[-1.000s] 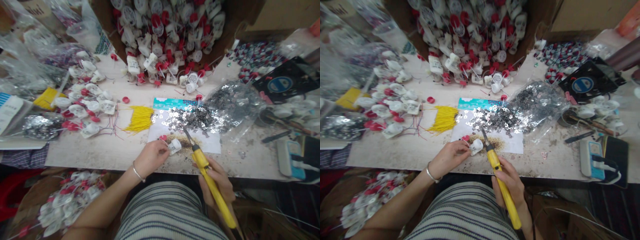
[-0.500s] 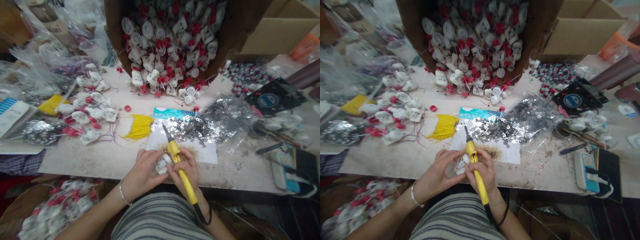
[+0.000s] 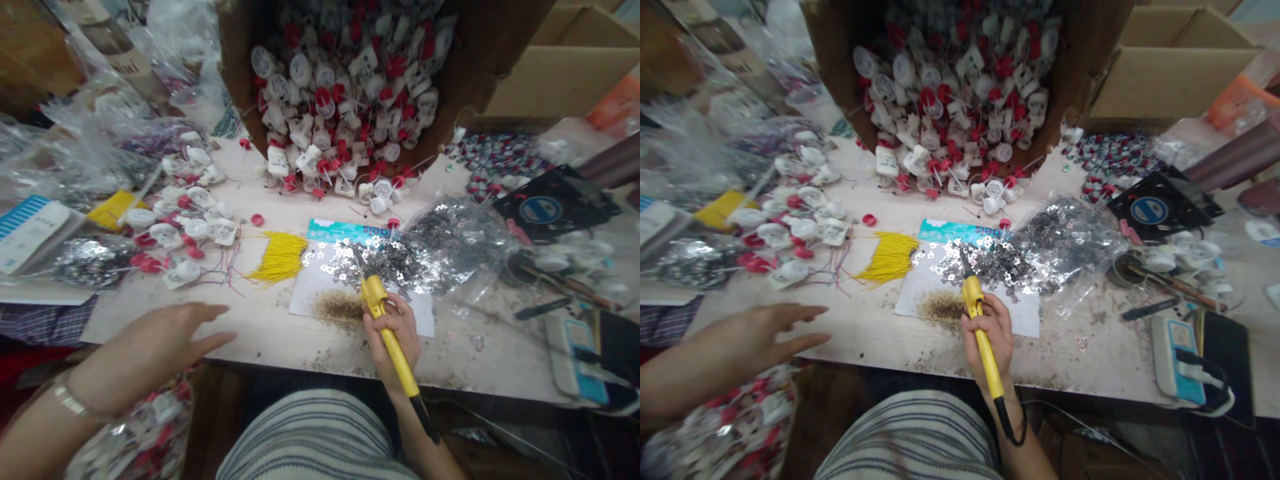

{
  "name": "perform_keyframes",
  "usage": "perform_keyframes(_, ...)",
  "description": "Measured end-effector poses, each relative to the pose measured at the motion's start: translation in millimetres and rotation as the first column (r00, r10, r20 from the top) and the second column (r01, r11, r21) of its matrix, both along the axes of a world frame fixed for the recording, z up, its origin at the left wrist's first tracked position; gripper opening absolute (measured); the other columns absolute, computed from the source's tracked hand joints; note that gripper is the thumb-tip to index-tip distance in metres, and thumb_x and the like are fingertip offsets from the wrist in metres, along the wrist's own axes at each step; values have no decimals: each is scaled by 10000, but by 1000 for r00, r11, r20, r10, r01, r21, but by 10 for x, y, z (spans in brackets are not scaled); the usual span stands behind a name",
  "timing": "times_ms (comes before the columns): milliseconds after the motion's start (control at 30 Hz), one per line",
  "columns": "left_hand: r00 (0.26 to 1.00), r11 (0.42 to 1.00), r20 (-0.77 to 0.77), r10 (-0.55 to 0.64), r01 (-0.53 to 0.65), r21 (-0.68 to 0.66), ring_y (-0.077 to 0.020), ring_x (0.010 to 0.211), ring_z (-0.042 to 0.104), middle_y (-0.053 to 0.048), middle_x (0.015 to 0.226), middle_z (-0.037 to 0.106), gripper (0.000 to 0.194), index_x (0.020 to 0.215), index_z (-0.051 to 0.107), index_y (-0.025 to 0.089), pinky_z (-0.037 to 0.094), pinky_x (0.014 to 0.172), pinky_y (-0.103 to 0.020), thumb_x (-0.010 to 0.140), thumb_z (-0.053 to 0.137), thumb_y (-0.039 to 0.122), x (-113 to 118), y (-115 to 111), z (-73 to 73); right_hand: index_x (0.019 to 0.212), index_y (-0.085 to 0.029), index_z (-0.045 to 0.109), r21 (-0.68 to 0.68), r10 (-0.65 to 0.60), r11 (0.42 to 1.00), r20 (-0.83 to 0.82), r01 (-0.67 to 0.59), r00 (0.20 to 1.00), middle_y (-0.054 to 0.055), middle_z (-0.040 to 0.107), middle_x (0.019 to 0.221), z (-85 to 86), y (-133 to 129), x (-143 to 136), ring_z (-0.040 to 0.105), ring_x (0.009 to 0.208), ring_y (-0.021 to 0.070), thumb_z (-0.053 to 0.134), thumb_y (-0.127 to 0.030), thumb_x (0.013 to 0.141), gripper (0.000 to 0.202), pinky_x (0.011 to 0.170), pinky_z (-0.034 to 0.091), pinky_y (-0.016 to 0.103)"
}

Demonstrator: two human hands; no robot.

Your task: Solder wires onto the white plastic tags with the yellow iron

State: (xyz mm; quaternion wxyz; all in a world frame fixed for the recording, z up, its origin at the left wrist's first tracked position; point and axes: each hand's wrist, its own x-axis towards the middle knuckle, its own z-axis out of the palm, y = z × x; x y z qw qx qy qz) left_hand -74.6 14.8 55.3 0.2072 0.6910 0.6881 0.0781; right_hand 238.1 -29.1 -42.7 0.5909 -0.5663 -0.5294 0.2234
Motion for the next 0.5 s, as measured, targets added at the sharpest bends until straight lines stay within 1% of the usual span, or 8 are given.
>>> perform_keyframes(33, 994, 993, 22, -111, 111, -39, -161, 669, 634, 25, 757, 715, 359, 851, 719, 233, 464, 661, -234, 611, 747, 499, 206, 167, -46, 713, -194, 556, 6, 1, 1000, 8, -1, 1000, 48, 520, 1159, 5, -6, 10, 627, 986, 160, 641, -44, 728, 173, 795, 590, 323)
perform_keyframes(67, 954, 952, 16, -299, 300, -66, -167, 669, 638, -1, 796, 722, 338, 918, 711, 227, 462, 652, -244, 689, 698, 476, 436, 365, -94, 711, -193, 553, 15, 6, 1000, 17, -6, 1000, 47, 521, 1161, 13, -13, 19, 634, 973, 156, 639, -39, 728, 176, 787, 590, 314)
perform_keyframes(133, 828, 826, 72, -556, 560, -65, -165, 675, 641, -28, 806, 721, 265, 936, 704, 211, 458, 631, -241, 783, 623, 411, 938, 828, -193, 706, -190, 549, 31, 17, 999, 41, -18, 999, 44, 525, 1157, 36, -35, 32, 650, 941, 150, 630, -30, 730, 181, 769, 590, 299)
perform_keyframes(167, 765, 765, 103, -636, 643, -45, -158, 677, 639, -33, 806, 720, 233, 933, 702, 203, 458, 640, -241, 815, 591, 371, 1193, 1073, -240, 702, -188, 548, 34, 19, 999, 54, -21, 998, 44, 527, 1153, 49, -48, 36, 657, 925, 147, 626, -28, 731, 181, 758, 590, 291)
perform_keyframes(200, 731, 736, 102, -675, 677, 15, -158, 713, 638, -44, 838, 719, 209, 935, 698, 189, 462, 677, -250, 829, 573, 318, 1441, 1315, -286, 697, -186, 546, 31, 14, 999, 64, -16, 998, 43, 530, 1148, 63, -64, 37, 660, 915, 146, 625, -28, 732, 180, 750, 589, 285)
perform_keyframes(300, 790, 739, -151, -595, 611, 283, -228, 966, 589, -100, 1026, 673, 245, 1029, 661, 154, 430, 857, -354, 811, 551, 184, 2065, 1928, -411, 683, -182, 542, 6, -18, 1000, 75, 17, 997, 42, 531, 1147, 89, -120, 37, 660, 916, 148, 623, -32, 735, 178, 752, 585, 285)
perform_keyframes(367, 804, 706, -335, -491, 593, 387, -280, 1090, 518, -124, 1100, 624, 265, 1045, 642, 149, 359, 945, -462, 832, 485, 129, 2332, 2190, -477, 684, -182, 541, -2, -33, 999, 81, 33, 996, 41, 526, 1157, 91, -159, 45, 657, 925, 152, 621, -31, 732, 177, 758, 585, 295)
perform_keyframes(500, 747, 652, -486, -454, 650, 390, -266, 1091, 502, -98, 1028, 629, 314, 1027, 626, 171, 248, 1017, -515, 863, 378, 70, 2465, 2358, -537, 689, -185, 548, -9, -35, 999, 118, 36, 992, 37, 521, 1163, 82, -214, 89, 650, 931, 148, 618, -21, 723, 181, 760, 578, 286)
